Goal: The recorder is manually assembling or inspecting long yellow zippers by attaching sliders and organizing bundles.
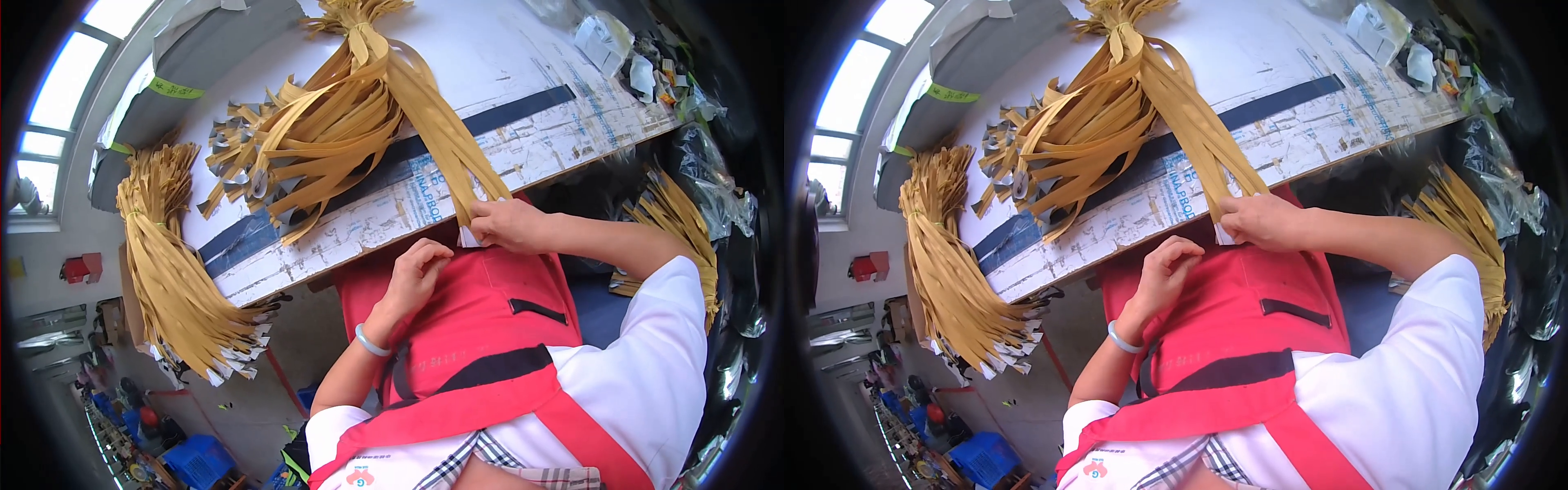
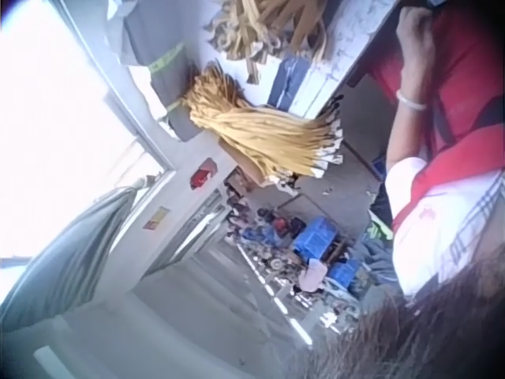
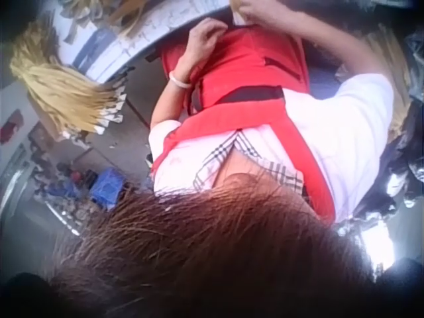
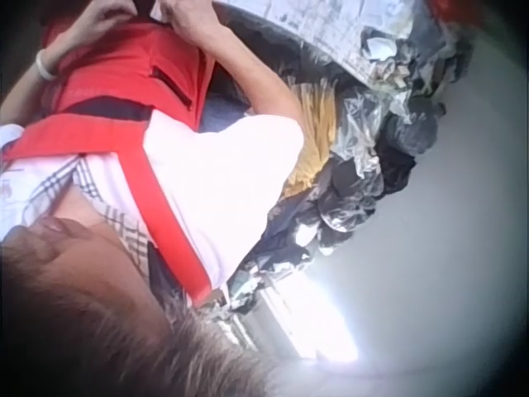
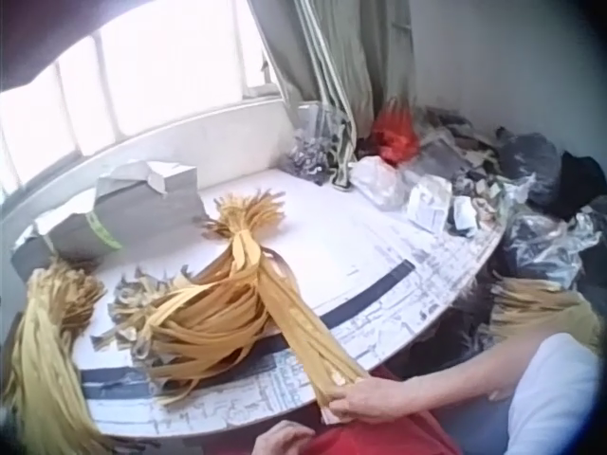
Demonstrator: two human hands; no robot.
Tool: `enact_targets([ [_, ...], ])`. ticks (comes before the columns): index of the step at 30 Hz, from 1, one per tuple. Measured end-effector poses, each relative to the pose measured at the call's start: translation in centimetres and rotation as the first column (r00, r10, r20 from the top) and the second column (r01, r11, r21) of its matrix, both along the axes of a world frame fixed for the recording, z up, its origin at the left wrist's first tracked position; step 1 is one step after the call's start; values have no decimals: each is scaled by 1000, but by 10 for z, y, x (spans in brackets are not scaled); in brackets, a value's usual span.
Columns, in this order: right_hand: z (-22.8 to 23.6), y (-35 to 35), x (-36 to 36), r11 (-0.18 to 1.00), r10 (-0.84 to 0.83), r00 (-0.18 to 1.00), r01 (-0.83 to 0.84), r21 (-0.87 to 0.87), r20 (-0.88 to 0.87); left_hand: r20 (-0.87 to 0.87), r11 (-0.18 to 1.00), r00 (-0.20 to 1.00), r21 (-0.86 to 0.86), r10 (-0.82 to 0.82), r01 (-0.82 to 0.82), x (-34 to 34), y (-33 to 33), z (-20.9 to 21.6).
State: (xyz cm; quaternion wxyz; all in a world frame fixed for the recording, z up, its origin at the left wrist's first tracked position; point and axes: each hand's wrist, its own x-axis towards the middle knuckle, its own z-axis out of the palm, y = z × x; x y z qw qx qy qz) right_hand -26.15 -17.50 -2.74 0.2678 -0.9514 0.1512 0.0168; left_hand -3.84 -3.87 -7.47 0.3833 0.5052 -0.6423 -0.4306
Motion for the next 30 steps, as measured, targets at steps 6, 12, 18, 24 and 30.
enact_targets([
  [6, 22, 14, 35, 577, -408, 872, 17, 816, 270, -540, 980, 820, 56, 189, -190, -8, -6, 34],
  [12, 23, 14, 50, 215, -420, 908, 99, 972, 1, -439, 978, 881, -22, 176, -206, 13, -8, 34],
  [18, 32, -5, 60, 346, -273, 962, 92, 934, 6, -561, 988, 814, 90, 152, -123, 28, -17, 32],
  [24, 47, 4, 70, 574, -349, 933, 138, 807, 89, -512, 953, 804, 131, 302, -275, 24, -16, 44],
  [30, 7, 20, 85, 926, -375, 755, 325, 190, 537, -307, 839, 851, -220, 426, -498, 7, -20, 34],
])
